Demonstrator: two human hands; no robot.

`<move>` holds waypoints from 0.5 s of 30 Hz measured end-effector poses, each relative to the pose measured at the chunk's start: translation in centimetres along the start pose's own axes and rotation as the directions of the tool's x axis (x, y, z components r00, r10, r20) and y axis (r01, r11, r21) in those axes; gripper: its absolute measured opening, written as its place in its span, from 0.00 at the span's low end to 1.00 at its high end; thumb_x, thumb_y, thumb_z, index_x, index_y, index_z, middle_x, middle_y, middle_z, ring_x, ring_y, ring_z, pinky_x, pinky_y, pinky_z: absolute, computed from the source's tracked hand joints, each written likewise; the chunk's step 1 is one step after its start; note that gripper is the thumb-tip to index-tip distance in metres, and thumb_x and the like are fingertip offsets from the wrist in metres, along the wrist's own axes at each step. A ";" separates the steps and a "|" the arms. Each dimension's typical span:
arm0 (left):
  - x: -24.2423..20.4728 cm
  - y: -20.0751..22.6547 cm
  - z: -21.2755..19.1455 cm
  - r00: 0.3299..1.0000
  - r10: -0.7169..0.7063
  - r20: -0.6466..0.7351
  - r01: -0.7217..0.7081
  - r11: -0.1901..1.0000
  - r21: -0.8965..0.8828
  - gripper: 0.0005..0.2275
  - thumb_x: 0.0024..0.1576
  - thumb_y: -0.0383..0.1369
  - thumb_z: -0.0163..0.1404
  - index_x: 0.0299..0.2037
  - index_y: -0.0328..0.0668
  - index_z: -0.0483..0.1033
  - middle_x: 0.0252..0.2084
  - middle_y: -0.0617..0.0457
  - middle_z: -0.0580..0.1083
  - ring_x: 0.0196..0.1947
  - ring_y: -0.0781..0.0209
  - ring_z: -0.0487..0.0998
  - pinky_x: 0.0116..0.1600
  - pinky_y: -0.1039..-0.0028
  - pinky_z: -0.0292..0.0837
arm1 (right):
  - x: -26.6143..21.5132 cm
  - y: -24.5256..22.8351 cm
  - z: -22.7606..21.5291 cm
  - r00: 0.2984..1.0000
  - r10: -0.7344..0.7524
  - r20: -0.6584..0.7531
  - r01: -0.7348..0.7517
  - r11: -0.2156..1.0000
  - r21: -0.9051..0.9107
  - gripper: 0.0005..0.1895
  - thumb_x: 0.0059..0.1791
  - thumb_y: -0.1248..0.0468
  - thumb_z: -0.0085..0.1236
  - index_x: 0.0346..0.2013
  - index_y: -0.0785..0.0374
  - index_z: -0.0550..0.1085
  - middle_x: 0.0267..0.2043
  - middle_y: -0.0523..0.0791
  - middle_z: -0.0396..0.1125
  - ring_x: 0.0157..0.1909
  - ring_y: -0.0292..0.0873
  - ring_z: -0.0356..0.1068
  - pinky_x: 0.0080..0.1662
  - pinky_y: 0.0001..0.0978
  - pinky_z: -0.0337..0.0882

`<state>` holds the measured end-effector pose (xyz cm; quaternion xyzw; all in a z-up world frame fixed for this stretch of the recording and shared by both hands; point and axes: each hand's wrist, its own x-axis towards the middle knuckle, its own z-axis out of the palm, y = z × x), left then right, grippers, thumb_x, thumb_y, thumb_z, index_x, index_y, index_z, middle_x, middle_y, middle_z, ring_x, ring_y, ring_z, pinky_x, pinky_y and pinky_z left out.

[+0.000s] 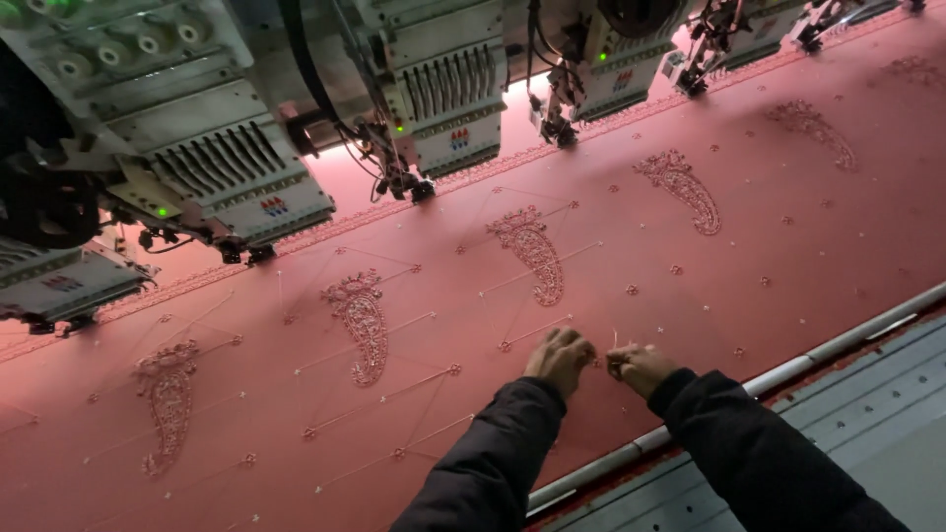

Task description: The person works at an industrial embroidery machine, manually checking and pulling threads across a pink fabric surface while the machine heads are positioned above.

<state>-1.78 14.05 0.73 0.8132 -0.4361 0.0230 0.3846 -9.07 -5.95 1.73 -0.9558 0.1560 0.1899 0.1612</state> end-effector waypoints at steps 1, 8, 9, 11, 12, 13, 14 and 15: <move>-0.2 -0.4 -1.3 0.992 -0.117 0.041 0.107 0.977 0.182 0.09 0.57 0.44 0.54 0.46 0.62 0.75 0.48 0.55 0.70 0.51 0.48 0.69 0.53 0.58 0.70 | 1.7 1.3 1.8 1.000 -0.029 -0.010 0.030 0.992 0.121 0.11 0.45 0.56 0.46 0.25 0.42 0.79 0.30 0.31 0.75 0.42 0.38 0.76 0.53 0.38 0.75; 0.2 -2.2 -7.0 0.890 -0.425 0.167 0.323 0.844 0.428 0.25 0.47 0.52 0.63 0.49 0.51 0.70 0.58 0.53 0.58 0.61 0.47 0.55 0.60 0.57 0.53 | 1.9 -0.7 -0.9 0.979 0.020 -0.202 0.170 0.464 0.869 0.14 0.46 0.74 0.43 0.28 0.63 0.78 0.28 0.45 0.66 0.33 0.40 0.63 0.39 0.33 0.68; 0.8 -2.0 -6.8 0.891 -0.425 0.163 0.323 0.843 0.430 0.25 0.47 0.52 0.63 0.49 0.51 0.70 0.58 0.53 0.58 0.61 0.47 0.55 0.60 0.57 0.53 | 2.3 -2.0 -1.6 0.979 0.017 -0.205 0.174 0.464 0.869 0.14 0.46 0.74 0.43 0.28 0.63 0.78 0.28 0.45 0.66 0.33 0.40 0.63 0.39 0.33 0.68; 1.4 -1.9 -5.9 0.841 -0.488 0.235 0.349 0.820 0.454 0.19 0.51 0.49 0.61 0.42 0.46 0.74 0.56 0.53 0.59 0.61 0.48 0.55 0.59 0.55 0.51 | 3.2 -4.2 -2.1 0.966 0.064 -0.251 0.221 0.302 0.927 0.13 0.50 0.76 0.41 0.34 0.65 0.76 0.31 0.51 0.66 0.37 0.46 0.67 0.48 0.39 0.72; 1.5 -2.7 -4.8 0.839 -0.491 0.235 0.352 0.819 0.454 0.19 0.51 0.49 0.61 0.42 0.46 0.74 0.56 0.53 0.59 0.61 0.48 0.55 0.59 0.55 0.51 | 3.1 -5.9 -2.8 0.967 0.063 -0.247 0.218 0.302 0.928 0.13 0.50 0.76 0.41 0.34 0.65 0.76 0.31 0.51 0.66 0.37 0.46 0.67 0.48 0.39 0.72; 1.8 -3.6 -3.7 0.828 -0.505 0.246 0.351 0.807 0.475 0.22 0.48 0.50 0.62 0.43 0.46 0.71 0.54 0.49 0.60 0.59 0.46 0.58 0.58 0.55 0.54 | 3.0 -7.6 -3.4 0.949 0.099 -0.300 0.282 0.166 0.945 0.14 0.51 0.77 0.41 0.34 0.65 0.77 0.28 0.48 0.60 0.32 0.43 0.63 0.41 0.34 0.69; 2.0 -4.6 -2.5 0.818 -0.516 0.255 0.346 0.795 0.498 0.26 0.44 0.51 0.63 0.43 0.45 0.68 0.51 0.46 0.62 0.58 0.44 0.62 0.57 0.55 0.58 | 3.0 -9.2 -3.9 0.926 0.145 -0.348 0.348 0.028 0.937 0.14 0.51 0.78 0.42 0.35 0.65 0.77 0.25 0.45 0.55 0.27 0.39 0.60 0.35 0.28 0.65; 2.1 -5.0 -2.7 0.817 -0.517 0.255 0.347 0.794 0.499 0.26 0.44 0.51 0.63 0.43 0.45 0.68 0.51 0.46 0.62 0.58 0.44 0.62 0.57 0.55 0.58 | 2.2 -10.5 -5.4 0.927 0.144 -0.347 0.347 0.026 0.937 0.14 0.51 0.78 0.42 0.35 0.65 0.77 0.25 0.45 0.55 0.27 0.39 0.60 0.35 0.28 0.65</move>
